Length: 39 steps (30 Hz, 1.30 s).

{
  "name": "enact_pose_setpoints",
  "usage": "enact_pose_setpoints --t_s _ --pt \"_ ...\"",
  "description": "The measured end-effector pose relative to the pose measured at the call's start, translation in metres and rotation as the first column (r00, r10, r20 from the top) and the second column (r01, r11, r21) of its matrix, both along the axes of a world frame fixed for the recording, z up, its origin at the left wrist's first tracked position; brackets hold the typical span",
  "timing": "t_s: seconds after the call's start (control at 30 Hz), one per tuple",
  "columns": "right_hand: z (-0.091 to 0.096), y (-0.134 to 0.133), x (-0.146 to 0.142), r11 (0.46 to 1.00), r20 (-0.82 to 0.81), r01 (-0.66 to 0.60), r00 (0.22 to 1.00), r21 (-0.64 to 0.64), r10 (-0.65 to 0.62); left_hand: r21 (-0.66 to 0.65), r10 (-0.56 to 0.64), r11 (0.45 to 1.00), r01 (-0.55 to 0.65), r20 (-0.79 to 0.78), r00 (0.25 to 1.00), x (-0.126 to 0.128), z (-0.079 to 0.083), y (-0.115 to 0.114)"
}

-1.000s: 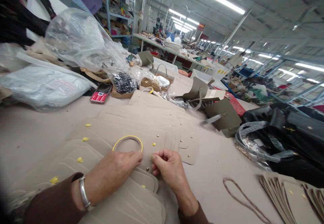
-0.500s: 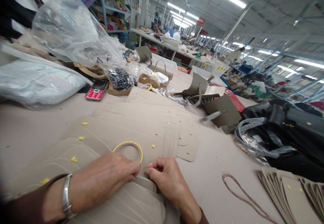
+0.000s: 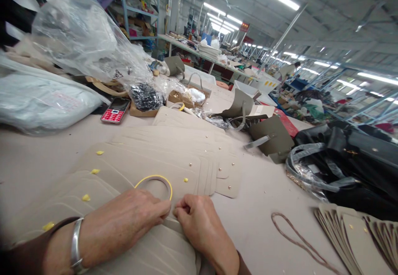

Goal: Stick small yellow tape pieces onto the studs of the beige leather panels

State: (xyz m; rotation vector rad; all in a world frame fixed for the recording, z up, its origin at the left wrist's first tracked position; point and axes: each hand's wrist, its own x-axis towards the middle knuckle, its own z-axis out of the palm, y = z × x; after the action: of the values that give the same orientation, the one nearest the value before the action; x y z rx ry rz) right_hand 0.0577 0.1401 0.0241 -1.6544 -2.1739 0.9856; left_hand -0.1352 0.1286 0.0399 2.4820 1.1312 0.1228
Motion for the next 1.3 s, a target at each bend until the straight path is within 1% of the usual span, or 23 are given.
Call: enact_pose_setpoints --t_s 0.1,0.2,0.23,0.3,0.4,0.47,0.53,0.6,0.67,0.77,0.83,0.9,0.93,1.0,1.03,1.07,1.13,1.17,1.2,1.23,1.3 --pt "-0.006 -0.002 0.007 1.000 -0.053 0.015 0.998 0.004 -0.014 0.021 -0.003 1.000 0.003 0.008 1.000 0.000 -0.001 0.000" --pt "-0.014 -0.006 0.018 0.996 -0.152 0.074 0.985 -0.058 -0.082 0.038 -0.006 0.999 0.006 -0.007 1.000 0.001 0.001 0.000" --pt "-0.015 -0.007 0.022 0.994 -0.180 0.075 0.980 -0.076 -0.088 0.034 -0.010 0.999 0.010 -0.011 1.000 0.001 0.001 0.000" --pt "-0.016 -0.009 0.027 0.998 -0.200 0.033 0.979 -0.048 -0.042 0.015 -0.022 1.000 0.022 -0.019 1.000 0.001 0.002 0.001" --pt "-0.015 -0.009 0.028 0.994 -0.169 -0.084 0.981 0.069 0.095 0.011 -0.025 1.000 0.025 -0.031 0.999 0.001 0.002 0.002" --pt "-0.016 -0.007 0.025 0.982 -0.148 -0.150 0.975 0.112 0.165 0.028 -0.027 0.999 0.028 -0.028 0.999 0.001 0.001 0.002" --pt "-0.017 -0.004 0.021 0.972 -0.107 -0.188 0.973 0.140 0.204 0.043 -0.030 0.999 0.031 -0.019 0.999 0.000 0.001 0.001" --pt "-0.018 -0.002 0.017 0.969 -0.054 -0.202 0.976 0.146 0.212 0.045 -0.024 0.999 0.025 -0.023 0.999 0.000 0.000 0.000" --pt "-0.019 -0.001 0.014 0.973 -0.025 -0.187 0.981 0.134 0.192 0.038 -0.001 0.999 0.002 -0.033 0.999 0.001 -0.001 0.000" --pt "-0.016 -0.002 0.011 0.982 -0.038 -0.141 0.988 0.127 0.147 0.031 0.048 0.998 -0.048 0.010 0.999 0.000 -0.006 0.003" --pt "-0.011 -0.004 0.013 0.983 -0.072 -0.156 0.984 0.094 0.163 0.049 0.088 0.994 -0.094 0.105 0.991 -0.001 -0.008 0.005" --pt "-0.005 -0.005 0.017 0.974 -0.123 -0.227 0.967 -0.011 0.224 0.088 0.131 0.984 -0.152 0.208 0.969 -0.004 -0.007 0.007" --pt "-0.001 -0.005 0.020 0.960 -0.149 -0.269 0.955 -0.074 0.256 0.112 0.144 0.978 -0.175 0.246 0.959 -0.005 -0.004 0.008" --pt "0.004 -0.003 0.027 0.933 -0.196 -0.313 0.940 -0.176 0.278 0.152 0.155 0.967 -0.202 0.276 0.949 -0.007 0.004 0.009" --pt "0.005 -0.001 0.030 0.936 -0.218 -0.295 0.943 -0.191 0.252 0.170 0.156 0.964 -0.207 0.269 0.950 -0.007 0.008 0.010" --pt "0.005 0.002 0.033 0.952 -0.239 -0.248 0.950 -0.180 0.203 0.186 0.160 0.960 -0.210 0.252 0.954 -0.007 0.013 0.012" --pt "0.004 0.008 0.038 0.992 -0.288 -0.076 0.957 -0.100 0.044 0.209 0.182 0.953 -0.220 0.183 0.966 -0.005 0.022 0.018" --pt "0.002 0.011 0.040 0.998 -0.311 0.031 0.949 -0.049 -0.045 0.216 0.196 0.951 -0.223 0.141 0.971 -0.003 0.024 0.021" --pt "0.000 0.014 0.041 0.992 -0.330 0.122 0.937 -0.001 -0.116 0.218 0.205 0.950 -0.223 0.103 0.973 -0.001 0.024 0.025" --pt "-0.002 0.016 0.042 0.982 -0.345 0.186 0.925 0.037 -0.163 0.214 0.208 0.952 -0.218 0.070 0.976 0.003 0.023 0.029" --pt "-0.007 0.018 0.043 0.966 -0.358 0.237 0.915 0.104 -0.186 0.190 0.203 0.960 -0.205 0.033 0.979 0.009 0.017 0.035"
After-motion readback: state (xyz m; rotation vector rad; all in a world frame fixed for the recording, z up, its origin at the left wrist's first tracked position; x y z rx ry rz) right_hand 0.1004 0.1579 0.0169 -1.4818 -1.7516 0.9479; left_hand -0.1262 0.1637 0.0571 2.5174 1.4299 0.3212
